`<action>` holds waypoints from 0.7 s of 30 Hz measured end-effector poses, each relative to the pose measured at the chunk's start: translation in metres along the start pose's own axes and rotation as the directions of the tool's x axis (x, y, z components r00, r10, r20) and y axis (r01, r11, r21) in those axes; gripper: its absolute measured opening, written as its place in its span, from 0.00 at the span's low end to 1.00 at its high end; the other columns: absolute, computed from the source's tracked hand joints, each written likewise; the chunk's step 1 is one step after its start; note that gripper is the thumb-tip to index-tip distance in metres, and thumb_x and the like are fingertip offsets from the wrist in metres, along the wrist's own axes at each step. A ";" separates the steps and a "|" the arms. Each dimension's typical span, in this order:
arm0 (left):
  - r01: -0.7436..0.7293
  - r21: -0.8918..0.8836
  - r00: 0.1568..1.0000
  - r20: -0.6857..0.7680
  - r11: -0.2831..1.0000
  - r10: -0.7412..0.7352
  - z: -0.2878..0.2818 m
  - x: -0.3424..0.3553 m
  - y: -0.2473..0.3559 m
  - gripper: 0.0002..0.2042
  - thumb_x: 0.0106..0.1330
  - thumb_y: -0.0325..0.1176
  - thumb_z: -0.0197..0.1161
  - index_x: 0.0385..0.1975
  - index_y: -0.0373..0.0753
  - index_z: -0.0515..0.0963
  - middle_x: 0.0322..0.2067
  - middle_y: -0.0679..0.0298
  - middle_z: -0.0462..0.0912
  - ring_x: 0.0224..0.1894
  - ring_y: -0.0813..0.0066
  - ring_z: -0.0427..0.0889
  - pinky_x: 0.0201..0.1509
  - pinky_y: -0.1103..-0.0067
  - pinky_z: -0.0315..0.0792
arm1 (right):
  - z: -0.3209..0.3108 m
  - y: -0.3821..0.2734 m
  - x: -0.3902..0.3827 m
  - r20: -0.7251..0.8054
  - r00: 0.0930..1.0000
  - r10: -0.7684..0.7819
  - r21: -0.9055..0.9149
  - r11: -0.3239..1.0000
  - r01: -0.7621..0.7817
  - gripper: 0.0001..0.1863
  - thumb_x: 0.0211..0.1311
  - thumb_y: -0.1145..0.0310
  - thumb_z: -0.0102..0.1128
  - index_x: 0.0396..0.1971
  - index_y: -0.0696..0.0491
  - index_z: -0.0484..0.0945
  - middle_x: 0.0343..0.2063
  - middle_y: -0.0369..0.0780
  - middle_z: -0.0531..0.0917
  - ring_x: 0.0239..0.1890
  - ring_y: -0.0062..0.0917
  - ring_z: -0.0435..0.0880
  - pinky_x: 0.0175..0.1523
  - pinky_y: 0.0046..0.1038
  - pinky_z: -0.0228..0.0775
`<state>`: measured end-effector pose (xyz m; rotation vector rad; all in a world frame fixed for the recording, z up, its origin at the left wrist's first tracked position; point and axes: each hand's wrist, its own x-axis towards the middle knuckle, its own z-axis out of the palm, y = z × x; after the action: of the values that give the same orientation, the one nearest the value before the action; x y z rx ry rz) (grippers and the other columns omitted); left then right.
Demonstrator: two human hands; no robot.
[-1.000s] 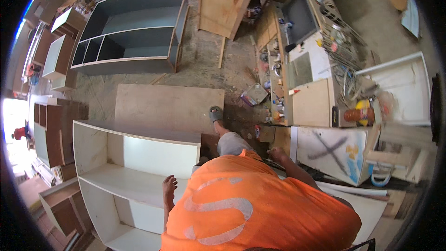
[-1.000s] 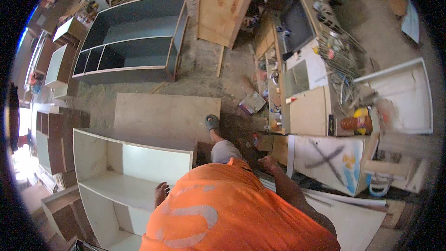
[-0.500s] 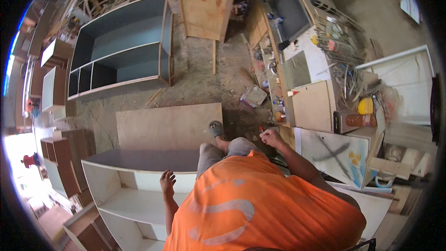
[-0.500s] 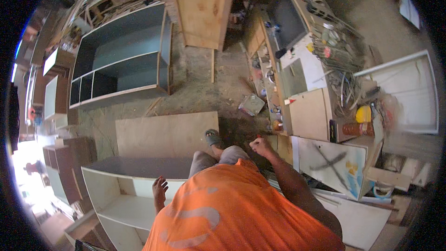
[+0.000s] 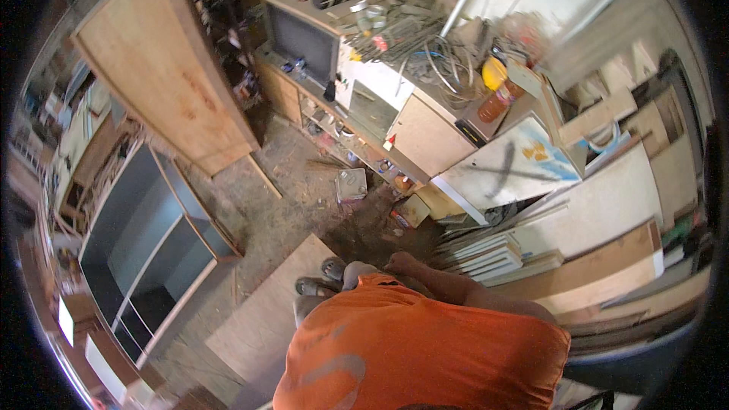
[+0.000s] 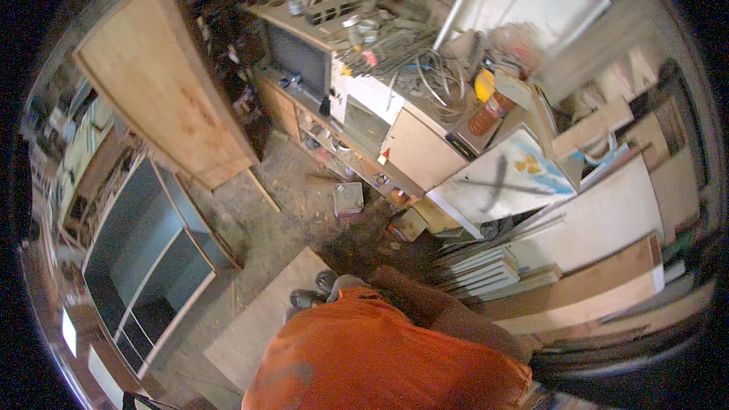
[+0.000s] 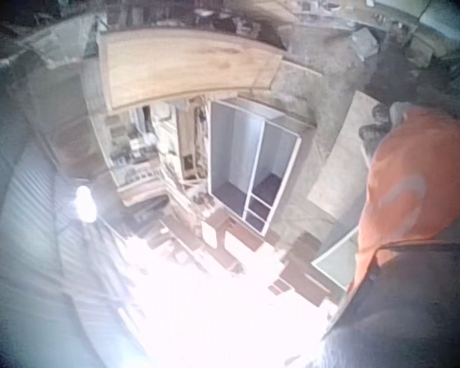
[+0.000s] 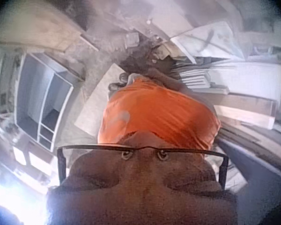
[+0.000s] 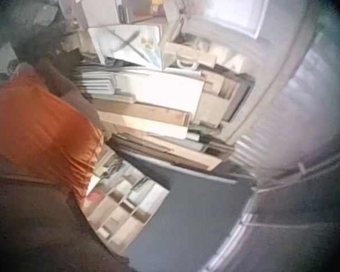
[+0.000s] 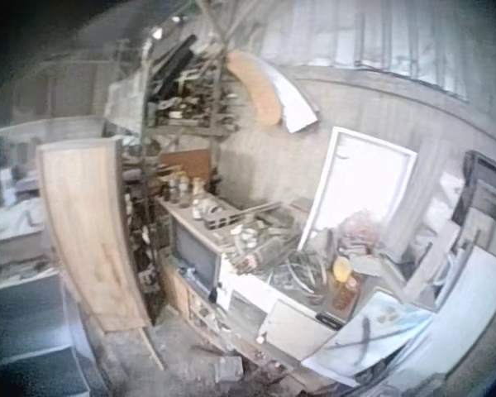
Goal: The person sands the edges of a white cabinet using an electric sander, then applies glue to the edges using a small wooden block. The person works on a cabinet in a workshop environment.
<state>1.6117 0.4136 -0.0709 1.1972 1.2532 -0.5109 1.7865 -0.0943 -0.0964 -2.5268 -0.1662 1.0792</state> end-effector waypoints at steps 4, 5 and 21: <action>-0.141 0.121 0.990 0.047 0.983 0.136 -0.003 0.036 0.098 0.14 0.65 0.40 0.63 0.45 0.40 0.76 0.35 0.62 0.83 0.32 0.70 0.81 0.31 0.75 0.75 | -0.001 -0.017 -0.025 0.128 0.915 0.382 0.307 0.862 -0.403 0.28 0.56 0.46 0.64 0.34 0.61 0.82 0.34 0.49 0.83 0.39 0.42 0.83 0.45 0.43 0.74; -0.175 0.131 0.984 0.050 0.976 0.170 -0.004 0.044 0.118 0.14 0.65 0.40 0.63 0.45 0.40 0.76 0.35 0.62 0.83 0.31 0.70 0.81 0.31 0.75 0.75 | -0.014 -0.034 -0.034 0.099 0.899 0.427 0.403 0.808 -0.429 0.27 0.56 0.47 0.65 0.36 0.61 0.82 0.35 0.49 0.83 0.40 0.42 0.83 0.46 0.43 0.74; -0.139 0.340 0.988 0.113 0.930 0.106 -0.016 0.038 0.227 0.12 0.65 0.36 0.62 0.45 0.39 0.77 0.34 0.62 0.84 0.31 0.71 0.81 0.29 0.75 0.75 | -0.401 0.210 -0.019 -0.730 -0.252 0.636 0.612 0.772 0.175 0.42 0.34 0.55 0.83 0.48 0.62 0.73 0.46 0.50 0.82 0.48 0.37 0.83 0.51 0.36 0.75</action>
<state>1.8077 0.5206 -0.0117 1.5205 1.0260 -0.7070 2.0513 -0.4135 0.0857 -1.9825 1.0703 -1.1076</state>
